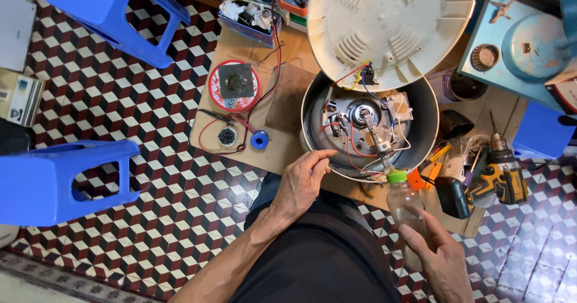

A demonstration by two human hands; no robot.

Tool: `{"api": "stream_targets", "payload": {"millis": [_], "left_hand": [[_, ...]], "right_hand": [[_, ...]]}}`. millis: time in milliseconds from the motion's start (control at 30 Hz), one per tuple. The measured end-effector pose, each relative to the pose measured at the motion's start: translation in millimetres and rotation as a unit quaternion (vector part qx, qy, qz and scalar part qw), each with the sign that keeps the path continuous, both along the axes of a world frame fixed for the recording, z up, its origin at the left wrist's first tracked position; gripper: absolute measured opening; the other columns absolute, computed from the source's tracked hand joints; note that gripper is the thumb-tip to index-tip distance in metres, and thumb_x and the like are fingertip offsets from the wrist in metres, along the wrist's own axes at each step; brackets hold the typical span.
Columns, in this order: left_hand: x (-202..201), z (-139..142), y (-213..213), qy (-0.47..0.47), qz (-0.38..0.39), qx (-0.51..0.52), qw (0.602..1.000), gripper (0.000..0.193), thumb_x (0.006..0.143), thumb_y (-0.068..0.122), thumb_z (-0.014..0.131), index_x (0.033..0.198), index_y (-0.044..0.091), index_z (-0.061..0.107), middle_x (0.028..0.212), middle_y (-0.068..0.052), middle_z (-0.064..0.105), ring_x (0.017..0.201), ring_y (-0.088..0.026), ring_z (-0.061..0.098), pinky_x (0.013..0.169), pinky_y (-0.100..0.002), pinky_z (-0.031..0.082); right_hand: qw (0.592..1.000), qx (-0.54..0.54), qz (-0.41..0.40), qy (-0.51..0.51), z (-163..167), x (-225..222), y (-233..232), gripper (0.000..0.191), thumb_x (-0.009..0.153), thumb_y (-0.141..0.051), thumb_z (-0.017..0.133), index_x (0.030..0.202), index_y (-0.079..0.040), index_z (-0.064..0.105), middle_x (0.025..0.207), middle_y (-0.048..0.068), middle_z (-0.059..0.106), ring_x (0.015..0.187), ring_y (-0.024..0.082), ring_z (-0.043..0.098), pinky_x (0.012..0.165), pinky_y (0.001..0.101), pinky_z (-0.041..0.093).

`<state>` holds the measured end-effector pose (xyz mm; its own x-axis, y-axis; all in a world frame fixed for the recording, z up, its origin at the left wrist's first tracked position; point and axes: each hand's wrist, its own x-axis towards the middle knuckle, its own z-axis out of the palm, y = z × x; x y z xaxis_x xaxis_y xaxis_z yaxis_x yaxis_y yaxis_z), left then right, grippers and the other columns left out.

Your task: The person repairs a disassembled rice cooker on a workbench, manipulating its internal wiring and motor assembly by hand, applying liquid from a small bottle onto components, and using a cordless drill on the cooker base. They wipe parts with a tissue and continue adjusting the internal components.

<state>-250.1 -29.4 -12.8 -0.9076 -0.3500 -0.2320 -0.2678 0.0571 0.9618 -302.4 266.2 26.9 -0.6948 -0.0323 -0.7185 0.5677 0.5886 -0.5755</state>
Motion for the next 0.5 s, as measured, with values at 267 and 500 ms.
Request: {"api": "stream_targets", "payload": {"millis": [267,500], "left_hand": [[-16,1,7,-0.014,-0.069,-0.099,0.993,0.022,0.100,0.020,0.062,0.119,0.010,0.068,0.073,-0.013,0.070,0.059,-0.022,0.069,0.057,-0.036,0.053],[-24,-6,-3,-0.057,-0.051,-0.054,0.996,0.022,0.102,0.024,0.063,0.117,0.009,0.072,0.062,-0.013,0.061,0.056,-0.021,0.060,0.053,-0.036,0.048]], "right_hand": [[0.993,-0.057,-0.096,-0.026,-17,36,5,0.061,0.086,-0.026,0.069,0.142,-0.004,0.059,0.108,0.019,0.078,0.095,0.025,0.074,0.084,0.0396,0.058],[0.996,-0.076,-0.053,-0.009,-9,11,-36,0.068,0.082,-0.028,0.071,0.145,-0.007,0.057,0.108,0.018,0.078,0.093,0.026,0.075,0.081,0.0404,0.058]]}}
